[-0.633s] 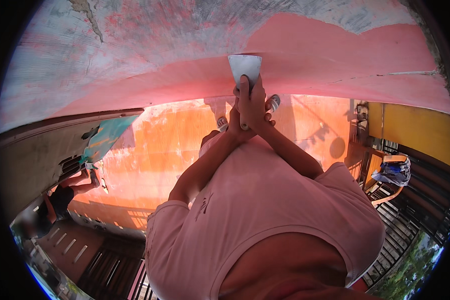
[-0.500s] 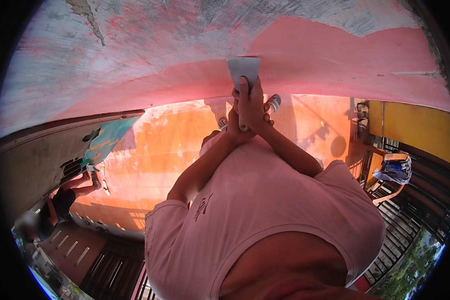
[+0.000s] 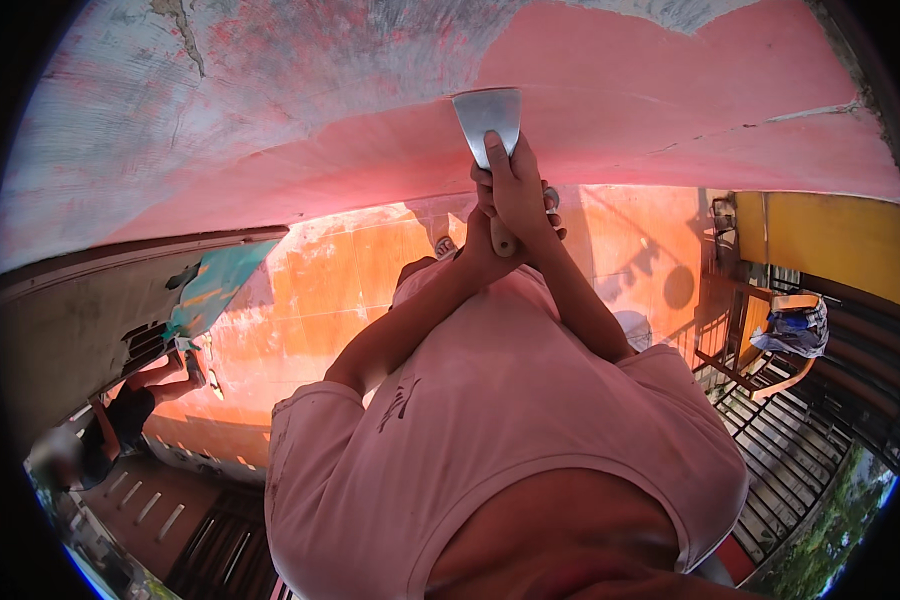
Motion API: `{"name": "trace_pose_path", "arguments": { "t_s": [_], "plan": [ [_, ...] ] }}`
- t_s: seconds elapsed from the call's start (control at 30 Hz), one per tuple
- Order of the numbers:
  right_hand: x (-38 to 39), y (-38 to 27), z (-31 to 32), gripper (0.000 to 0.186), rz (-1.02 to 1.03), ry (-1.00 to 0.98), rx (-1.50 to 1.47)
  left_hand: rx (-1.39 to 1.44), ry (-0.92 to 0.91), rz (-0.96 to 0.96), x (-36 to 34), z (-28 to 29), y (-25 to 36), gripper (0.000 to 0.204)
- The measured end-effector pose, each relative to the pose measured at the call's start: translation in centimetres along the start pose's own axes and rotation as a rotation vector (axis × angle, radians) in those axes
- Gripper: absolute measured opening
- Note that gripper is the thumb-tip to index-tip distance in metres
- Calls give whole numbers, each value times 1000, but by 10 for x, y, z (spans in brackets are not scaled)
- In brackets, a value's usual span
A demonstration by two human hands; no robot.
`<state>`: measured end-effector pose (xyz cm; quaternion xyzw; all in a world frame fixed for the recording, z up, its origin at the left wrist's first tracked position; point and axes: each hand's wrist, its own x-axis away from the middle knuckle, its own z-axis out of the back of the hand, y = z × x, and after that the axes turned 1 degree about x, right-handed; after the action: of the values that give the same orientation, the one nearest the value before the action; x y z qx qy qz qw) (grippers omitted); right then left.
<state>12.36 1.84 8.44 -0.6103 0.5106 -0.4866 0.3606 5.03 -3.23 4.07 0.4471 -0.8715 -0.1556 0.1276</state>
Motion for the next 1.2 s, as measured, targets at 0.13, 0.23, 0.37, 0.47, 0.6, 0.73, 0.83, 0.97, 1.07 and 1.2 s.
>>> {"name": "trace_pose_path", "arguments": {
  "t_s": [0.13, 0.23, 0.37, 0.47, 0.6, 0.73, 0.83, 0.97, 1.07, 1.2],
  "plan": [
    [5, 6, 8, 27, 122, 123, -50, 157, 152, 163, -1, 0, -1, 52],
    [9, 13, 2, 17, 175, 135, 21, -269, 385, 76, 3, 7, -10, 45],
    [-7, 31, 7, 17, 280, 66, 109, -434, 422, 105, 11, 53, -15, 44],
    [-10, 33, 1, 17, 272, 70, 80, -445, 334, 26, 19, 57, -10, 42],
    [-5, 29, -13, 17, 217, 119, -10, -479, 349, -81, 21, 57, -11, 34],
    [-7, 34, -22, 18, 188, 122, -22, -373, 393, -217, 23, 48, -12, 28],
    [-17, 47, -31, 20, 231, 59, 128, -396, 481, -270, 26, 56, -18, 27],
    [-21, 42, -31, 22, 202, -44, 210, -408, 463, -348, 27, 64, -27, 27],
    [-19, 41, -25, 21, 98, -112, 72, -438, 467, -381, 24, 53, -24, 25],
    [-16, 35, -27, 19, -23, -148, -86, -457, 453, -399, 25, 45, -18, 23]
  ]
}}
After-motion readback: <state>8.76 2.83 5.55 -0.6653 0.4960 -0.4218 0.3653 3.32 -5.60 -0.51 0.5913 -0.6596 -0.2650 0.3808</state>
